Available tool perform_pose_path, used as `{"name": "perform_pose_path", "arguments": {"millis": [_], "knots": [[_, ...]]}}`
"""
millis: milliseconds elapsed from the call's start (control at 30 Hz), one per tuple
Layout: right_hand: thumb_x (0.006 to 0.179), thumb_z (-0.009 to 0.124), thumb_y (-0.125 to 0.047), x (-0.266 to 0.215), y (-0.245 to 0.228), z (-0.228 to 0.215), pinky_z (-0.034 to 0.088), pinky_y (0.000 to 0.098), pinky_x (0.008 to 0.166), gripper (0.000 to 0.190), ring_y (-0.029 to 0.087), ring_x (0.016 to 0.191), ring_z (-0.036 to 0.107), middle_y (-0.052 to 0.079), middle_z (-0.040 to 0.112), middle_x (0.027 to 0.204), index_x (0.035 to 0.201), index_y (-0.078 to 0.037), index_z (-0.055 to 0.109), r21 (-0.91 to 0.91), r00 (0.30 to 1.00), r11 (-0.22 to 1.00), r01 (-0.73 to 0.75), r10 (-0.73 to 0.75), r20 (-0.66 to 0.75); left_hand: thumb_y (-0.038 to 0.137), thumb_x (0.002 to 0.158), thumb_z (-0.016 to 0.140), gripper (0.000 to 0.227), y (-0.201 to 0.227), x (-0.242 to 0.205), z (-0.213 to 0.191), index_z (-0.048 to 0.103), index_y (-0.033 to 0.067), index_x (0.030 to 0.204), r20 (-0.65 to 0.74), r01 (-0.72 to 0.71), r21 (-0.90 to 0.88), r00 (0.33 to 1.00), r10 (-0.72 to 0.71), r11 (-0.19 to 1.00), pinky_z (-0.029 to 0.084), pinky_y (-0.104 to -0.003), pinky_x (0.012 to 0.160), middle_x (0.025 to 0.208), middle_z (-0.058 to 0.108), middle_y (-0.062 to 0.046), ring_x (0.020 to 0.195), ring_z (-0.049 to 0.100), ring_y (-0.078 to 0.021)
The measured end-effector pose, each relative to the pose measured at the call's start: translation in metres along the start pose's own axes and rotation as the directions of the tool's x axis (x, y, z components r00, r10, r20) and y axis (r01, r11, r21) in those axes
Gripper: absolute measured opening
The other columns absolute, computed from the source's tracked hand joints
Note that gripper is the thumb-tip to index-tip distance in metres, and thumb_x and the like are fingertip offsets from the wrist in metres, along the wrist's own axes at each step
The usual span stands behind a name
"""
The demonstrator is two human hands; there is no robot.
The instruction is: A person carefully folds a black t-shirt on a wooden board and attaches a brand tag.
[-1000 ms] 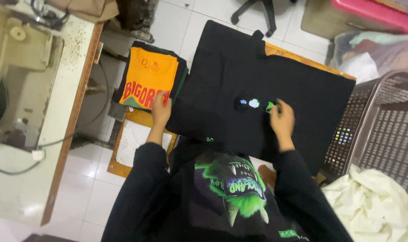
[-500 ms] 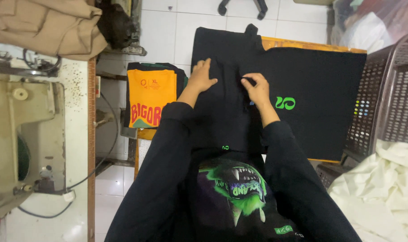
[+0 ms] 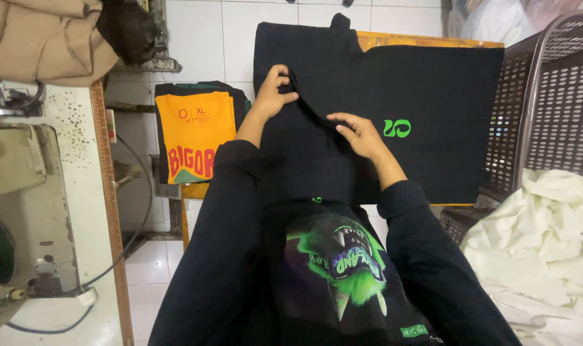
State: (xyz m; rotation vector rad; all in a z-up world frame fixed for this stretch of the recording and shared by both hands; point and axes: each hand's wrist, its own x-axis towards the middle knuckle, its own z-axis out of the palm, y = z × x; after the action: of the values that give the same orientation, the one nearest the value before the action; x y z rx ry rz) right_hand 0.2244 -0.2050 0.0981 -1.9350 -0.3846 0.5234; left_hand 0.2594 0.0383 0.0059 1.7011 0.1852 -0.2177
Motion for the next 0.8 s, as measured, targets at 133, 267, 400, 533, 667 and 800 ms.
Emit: {"name": "perform_pose_path", "arguments": {"millis": [133,267,400,533,667,800], "knots": [[0.083,0.053,-0.002,-0.009,0.000,0.002,0.040,0.0427,0.086,0.023,0.032,0.102,0.054,0.015,0.062,0.100,0.104,-0.007,0.062,-0.127,1.000,0.992,0.000,0.000,0.006,-0.005,0.071,0.068,0.083,-0.012,-0.006,0.008,0.020,0.0120,0.136,0.113,0.047,-0.024,0.993,-0.044,0.999,0.036,-0.037,0.094,0.107,0.053,-0.023,0.106,0.049,-0.0302],[0.081,0.061,-0.007,-0.008,0.026,-0.003,0.040,0.0414,0.087,0.018,0.030,0.102,0.054,0.012,0.062,0.099,0.096,-0.014,0.065,-0.290,0.988,0.954,0.076,-0.111,-0.106,0.001,0.074,0.070,0.056,-0.024,-0.008,0.009,0.048,0.0124,0.124,0.003,0.093,-0.109,0.996,-0.093,0.990,0.031,-0.032,0.098,0.118,0.053,-0.014,0.116,0.044,-0.0217],[0.081,0.062,-0.010,-0.018,0.018,-0.013,0.045,0.0375,0.080,0.014,0.027,0.093,0.059,0.007,0.064,0.092,0.094,-0.014,0.064,-0.354,0.962,0.927,0.120,-0.197,-0.189,0.006,0.073,0.067,0.024,0.036,-0.046,-0.006,0.067,0.0163,0.094,-0.061,-0.056,-0.055,0.997,0.052,0.997,0.036,-0.033,0.090,0.093,0.062,-0.005,0.098,0.054,-0.0207],[0.078,0.064,-0.008,-0.044,-0.008,-0.007,0.042,0.0403,0.083,0.013,0.030,0.093,0.054,0.007,0.063,0.096,0.091,-0.012,0.065,-0.505,0.894,0.818,0.275,-0.411,-0.178,-0.001,0.070,0.064,0.022,0.041,-0.082,-0.026,0.068,0.0161,0.083,-0.004,-0.257,0.033,0.966,0.257,0.966,0.034,-0.036,0.093,0.100,0.058,-0.002,0.100,0.050,-0.0217],[0.073,0.063,-0.010,-0.079,0.019,0.013,0.041,0.0394,0.077,0.019,0.029,0.086,0.052,0.008,0.057,0.095,0.089,-0.019,0.067,-0.732,0.865,0.620,0.281,-0.494,-0.087,0.006,0.070,0.061,0.021,0.027,-0.136,-0.031,0.065,0.0245,0.081,0.101,-0.283,0.385,0.959,0.265,0.878,0.018,-0.054,0.098,0.134,0.039,0.000,0.123,0.028,-0.0357],[0.073,0.063,-0.015,-0.098,0.046,0.034,0.041,0.0347,0.070,0.011,0.025,0.081,0.052,0.005,0.057,0.090,0.083,-0.018,0.067,-0.746,0.920,0.618,0.249,-0.392,-0.019,0.007,0.075,0.061,0.019,0.005,-0.172,-0.017,0.066,0.0209,0.086,0.097,-0.027,0.531,0.995,-0.028,0.847,0.010,-0.058,0.100,0.145,0.020,-0.001,0.129,0.019,-0.0352]]}}
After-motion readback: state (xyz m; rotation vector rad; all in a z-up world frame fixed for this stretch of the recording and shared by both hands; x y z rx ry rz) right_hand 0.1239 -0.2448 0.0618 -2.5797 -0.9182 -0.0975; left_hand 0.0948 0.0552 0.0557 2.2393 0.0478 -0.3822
